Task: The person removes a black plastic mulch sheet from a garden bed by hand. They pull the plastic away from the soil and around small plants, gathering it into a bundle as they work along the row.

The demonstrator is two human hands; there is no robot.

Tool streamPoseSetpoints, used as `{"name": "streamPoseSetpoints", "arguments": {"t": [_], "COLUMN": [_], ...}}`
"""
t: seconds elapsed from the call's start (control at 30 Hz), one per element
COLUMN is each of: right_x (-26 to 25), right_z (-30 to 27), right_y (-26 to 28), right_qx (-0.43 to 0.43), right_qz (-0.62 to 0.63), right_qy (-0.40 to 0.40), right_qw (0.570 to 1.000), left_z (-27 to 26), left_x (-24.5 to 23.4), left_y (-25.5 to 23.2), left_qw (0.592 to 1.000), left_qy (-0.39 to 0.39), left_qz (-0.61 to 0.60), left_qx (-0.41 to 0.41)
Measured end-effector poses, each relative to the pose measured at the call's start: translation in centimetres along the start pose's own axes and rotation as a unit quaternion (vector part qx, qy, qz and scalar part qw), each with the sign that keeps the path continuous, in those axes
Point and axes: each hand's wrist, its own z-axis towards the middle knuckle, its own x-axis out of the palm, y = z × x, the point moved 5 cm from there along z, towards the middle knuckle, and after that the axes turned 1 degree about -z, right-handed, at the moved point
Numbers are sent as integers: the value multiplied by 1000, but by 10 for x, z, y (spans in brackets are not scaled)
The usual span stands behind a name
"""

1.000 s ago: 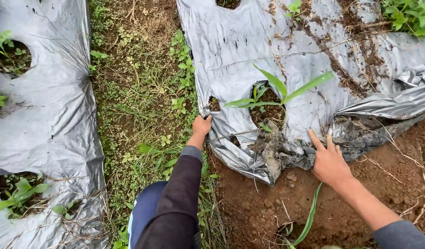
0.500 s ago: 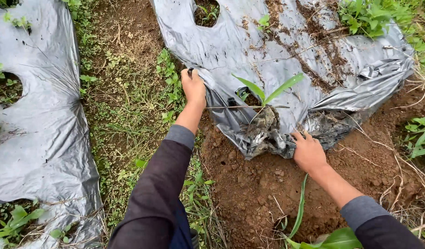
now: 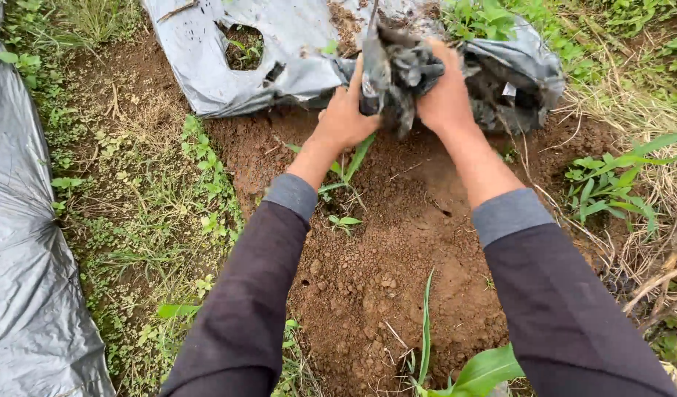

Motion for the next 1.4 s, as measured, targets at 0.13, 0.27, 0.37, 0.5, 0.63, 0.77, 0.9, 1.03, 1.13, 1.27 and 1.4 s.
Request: {"name": "streamPoseSetpoints", "arguments": {"t": [0.13, 0.27, 0.37, 0.5, 0.63, 0.77, 0.9, 1.03, 1.13, 1.27, 1.4], "right_x": [40, -3, -43, -80, -102, -114, -64, 11, 47, -20, -85], "right_z": [-16, 0, 23, 10, 6, 36, 59, 71, 98, 155, 195], "right_y": [-85, -77, -129, -201, -216, -183, -231, -335, -371, -289, -371], "right_qx": [140, 106, 57, 182, 216, 238, 232, 226, 234, 243, 278], "right_qz": [-114, 11, 133, -235, -272, -239, -252, -237, -121, 44, -175], "right_qy": [199, 250, 175, 283, 358, 337, 344, 338, 303, 222, 1], "right_qw": [963, 962, 974, 912, 867, 879, 874, 882, 916, 943, 945], "left_z": [17, 26, 86, 136, 167, 176, 190, 180, 175, 184, 195], "left_x": [101, 117, 155, 113, 16, -21, 13, 56, 138, 212, 226], "left_y": [121, 56, 142, 108, 46, 65, 51, -64, -27, 67, 95], "left_qw": [991, 938, 928, 951, 960, 935, 873, 887, 896, 810, 788], "left_qy": [43, 132, 68, 32, -64, 12, 140, 189, 302, 350, 311], "left_qz": [-20, 296, 318, 224, 115, 199, 465, -50, 227, 438, 506], "left_qx": [-122, -123, -183, -212, -246, -294, -46, -418, -232, -170, -165]}}
